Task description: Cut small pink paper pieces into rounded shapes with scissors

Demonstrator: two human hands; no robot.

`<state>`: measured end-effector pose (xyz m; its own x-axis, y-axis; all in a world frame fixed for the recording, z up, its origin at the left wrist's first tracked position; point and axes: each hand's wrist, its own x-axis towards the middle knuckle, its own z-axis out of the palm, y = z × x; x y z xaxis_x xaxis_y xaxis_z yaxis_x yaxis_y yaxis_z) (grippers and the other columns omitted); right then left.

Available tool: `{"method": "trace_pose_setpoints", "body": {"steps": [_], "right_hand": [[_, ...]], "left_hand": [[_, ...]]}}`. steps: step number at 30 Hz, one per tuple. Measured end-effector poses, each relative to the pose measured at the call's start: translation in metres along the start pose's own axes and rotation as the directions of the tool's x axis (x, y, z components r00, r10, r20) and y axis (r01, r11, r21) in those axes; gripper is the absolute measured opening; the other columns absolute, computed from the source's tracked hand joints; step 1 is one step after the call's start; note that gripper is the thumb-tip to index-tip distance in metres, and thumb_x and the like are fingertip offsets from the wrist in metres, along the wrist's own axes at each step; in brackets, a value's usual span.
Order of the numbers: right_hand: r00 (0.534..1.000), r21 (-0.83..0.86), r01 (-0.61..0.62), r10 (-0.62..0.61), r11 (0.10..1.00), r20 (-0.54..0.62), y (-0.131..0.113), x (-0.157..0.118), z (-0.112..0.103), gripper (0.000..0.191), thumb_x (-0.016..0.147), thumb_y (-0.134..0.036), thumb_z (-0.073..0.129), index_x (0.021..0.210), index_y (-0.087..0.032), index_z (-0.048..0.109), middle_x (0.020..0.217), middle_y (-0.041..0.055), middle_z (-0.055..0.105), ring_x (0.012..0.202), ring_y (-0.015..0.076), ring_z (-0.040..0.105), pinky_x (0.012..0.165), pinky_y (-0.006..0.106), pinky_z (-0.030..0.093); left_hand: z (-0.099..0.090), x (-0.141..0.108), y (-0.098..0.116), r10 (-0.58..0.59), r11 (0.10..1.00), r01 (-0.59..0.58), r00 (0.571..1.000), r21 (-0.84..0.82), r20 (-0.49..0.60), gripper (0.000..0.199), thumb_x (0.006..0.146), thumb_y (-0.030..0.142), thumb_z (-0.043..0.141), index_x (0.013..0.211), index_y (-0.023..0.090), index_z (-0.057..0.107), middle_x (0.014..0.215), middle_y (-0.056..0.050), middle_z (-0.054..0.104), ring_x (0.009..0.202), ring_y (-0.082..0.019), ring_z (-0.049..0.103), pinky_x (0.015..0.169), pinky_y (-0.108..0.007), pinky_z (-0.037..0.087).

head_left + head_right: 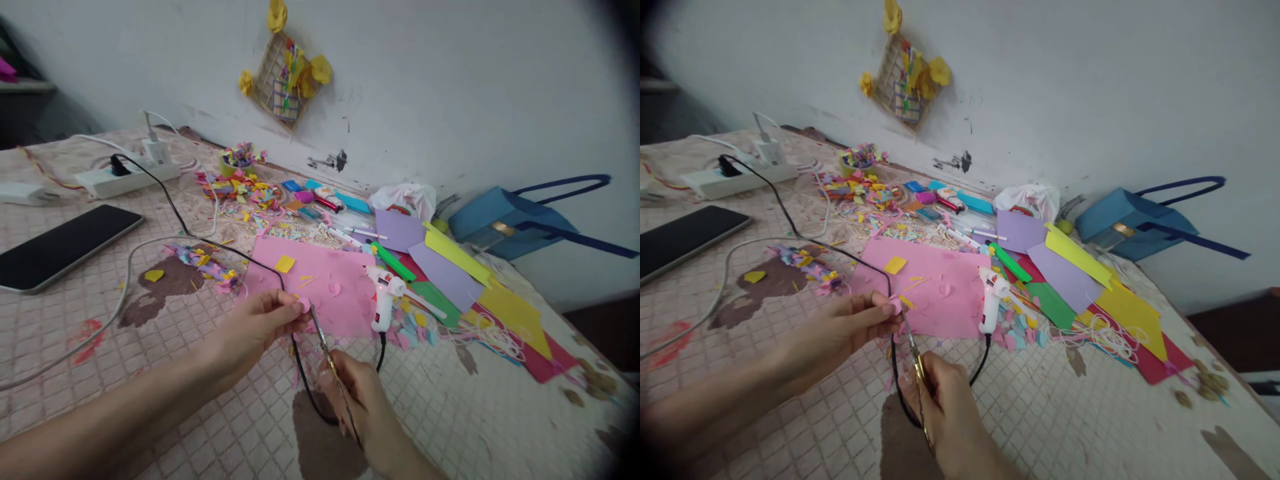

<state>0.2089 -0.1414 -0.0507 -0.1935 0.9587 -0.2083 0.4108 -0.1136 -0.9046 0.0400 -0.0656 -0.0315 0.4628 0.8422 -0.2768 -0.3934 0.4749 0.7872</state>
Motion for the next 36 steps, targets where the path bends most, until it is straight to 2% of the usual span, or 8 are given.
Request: {"method": "trace_pose_setpoints", "body": {"steps": [14,36], "right_hand": [[0.999,-0.05,0.039,-0.041,0.998,-0.024,0.0023,0.0019,0.0013,0.043,0.088,-0.056,0.037,0.065,-0.02,0.039,0.049,-0.0071,0.031,0.04,0.0075,0.031,0.04,0.021,0.022],[0.999,-0.029,0.033,-0.033,0.999,-0.001,0.0028,0.0002,-0.0021,0.044,0.086,-0.058,0.04,0.065,-0.019,0.04,0.054,-0.0057,0.033,0.048,0.0094,0.029,0.044,0.022,0.023]], "left_hand": [[-0.0002,0.0011,-0.005,0.054,0.998,-0.054,0.999,-0.022,-0.003,0.013,0.074,0.023,0.069,0.068,0.015,0.06,0.072,0.001,0.062,0.072,-0.012,0.057,0.077,-0.027,0.042],[0.0001,-0.0013,-0.0011,0.057,0.995,-0.055,0.998,0.088,-0.022,0.016,0.073,0.028,0.069,0.067,0.016,0.06,0.072,-0.001,0.063,0.072,-0.015,0.057,0.073,-0.029,0.042]]}}
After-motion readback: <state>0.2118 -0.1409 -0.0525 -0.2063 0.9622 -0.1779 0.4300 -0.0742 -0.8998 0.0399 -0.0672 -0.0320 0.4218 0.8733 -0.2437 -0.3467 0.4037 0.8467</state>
